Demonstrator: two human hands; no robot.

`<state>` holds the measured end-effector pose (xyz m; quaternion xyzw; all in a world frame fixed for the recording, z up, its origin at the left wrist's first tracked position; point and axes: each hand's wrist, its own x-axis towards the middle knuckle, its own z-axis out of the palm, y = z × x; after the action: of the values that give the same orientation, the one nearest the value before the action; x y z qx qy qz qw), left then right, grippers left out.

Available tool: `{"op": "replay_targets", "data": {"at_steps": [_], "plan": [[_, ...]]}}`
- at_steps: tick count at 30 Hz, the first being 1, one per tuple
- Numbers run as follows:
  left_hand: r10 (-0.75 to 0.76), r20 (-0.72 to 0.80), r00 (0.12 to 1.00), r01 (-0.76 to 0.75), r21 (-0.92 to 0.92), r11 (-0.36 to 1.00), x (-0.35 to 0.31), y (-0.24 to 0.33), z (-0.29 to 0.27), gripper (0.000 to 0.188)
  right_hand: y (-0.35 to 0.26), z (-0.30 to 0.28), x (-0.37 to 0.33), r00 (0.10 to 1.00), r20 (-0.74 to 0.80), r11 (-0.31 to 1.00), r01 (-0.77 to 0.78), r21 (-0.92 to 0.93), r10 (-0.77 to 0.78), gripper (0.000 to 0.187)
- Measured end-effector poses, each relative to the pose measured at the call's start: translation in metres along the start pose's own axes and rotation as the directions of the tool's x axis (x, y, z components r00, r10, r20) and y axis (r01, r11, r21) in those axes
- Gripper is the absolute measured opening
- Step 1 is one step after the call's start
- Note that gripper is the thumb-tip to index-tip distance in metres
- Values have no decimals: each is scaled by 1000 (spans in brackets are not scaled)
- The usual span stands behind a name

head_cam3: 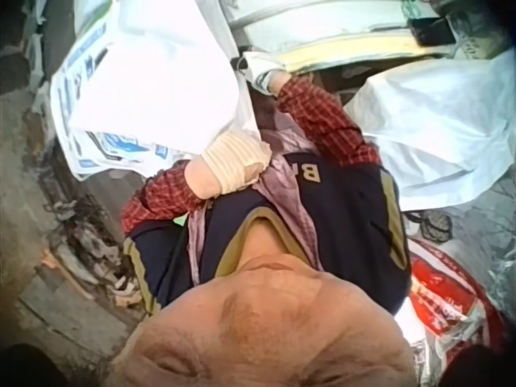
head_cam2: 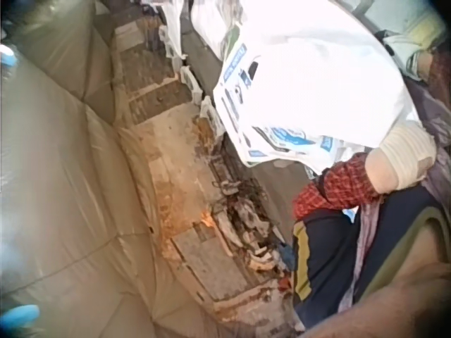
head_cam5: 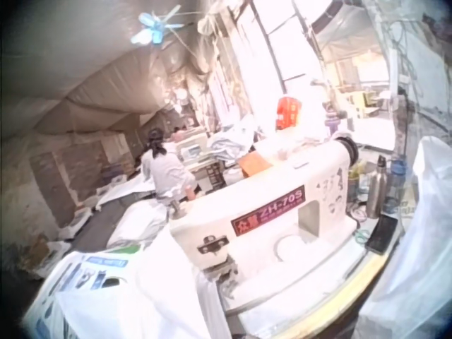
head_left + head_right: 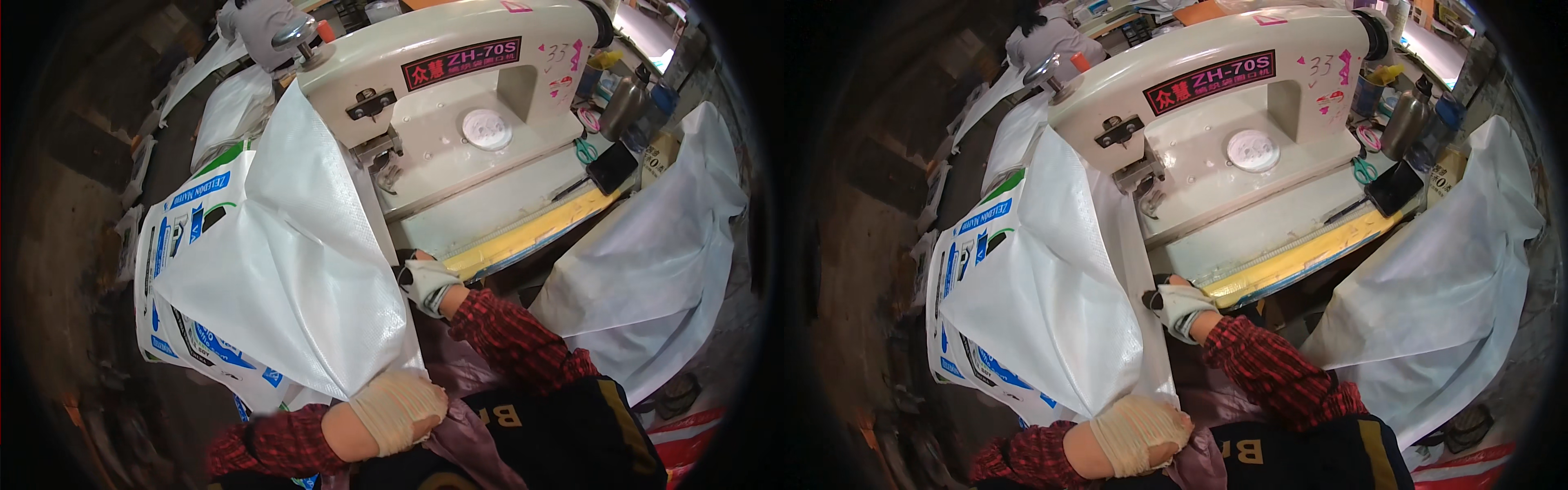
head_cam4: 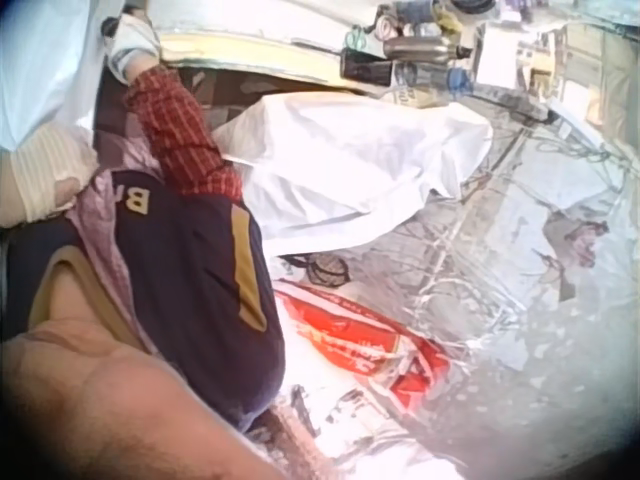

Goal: The recorder is sewing white plastic bags with cow logos using an industrial sewing machine.

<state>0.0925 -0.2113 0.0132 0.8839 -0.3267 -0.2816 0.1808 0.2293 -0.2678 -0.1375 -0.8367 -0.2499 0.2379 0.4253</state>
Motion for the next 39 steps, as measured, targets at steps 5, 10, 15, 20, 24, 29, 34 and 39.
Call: {"op": "replay_targets", "data": {"at_steps": [5,10,15,20,24,29,34,39], "plan": [[-51,-77,996,47,-41,998,22,-25,-6,13,1,-12,23,998,41,989,-51,-138,57,26],[-138,-308,941,217,241,946,53,-96,-36,14,13,-6,72,983,-28,965,-185,-186,183,27],[-308,-317,897,406,318,856,68,-167,-80,15,50,2,83,995,-1,925,-94,368,101,36],[-428,-310,849,522,366,770,53,-225,-105,19,-8,-26,61,933,167,653,-344,675,319,29],[-419,-601,681,671,282,686,-19,-266,-106,16,-22,-22,56,932,193,703,-358,615,306,21],[-81,-786,613,526,331,783,-109,-172,-136,8,-17,-31,53,928,210,678,-368,636,308,20],[-24,-895,445,568,262,780,-196,-78,-145,15,-95,-72,60,882,-269,802,465,375,-386,26],[81,-932,354,225,169,960,-225,-64,-134,18,-229,-102,36,442,-195,473,867,-157,-876,59]]}}
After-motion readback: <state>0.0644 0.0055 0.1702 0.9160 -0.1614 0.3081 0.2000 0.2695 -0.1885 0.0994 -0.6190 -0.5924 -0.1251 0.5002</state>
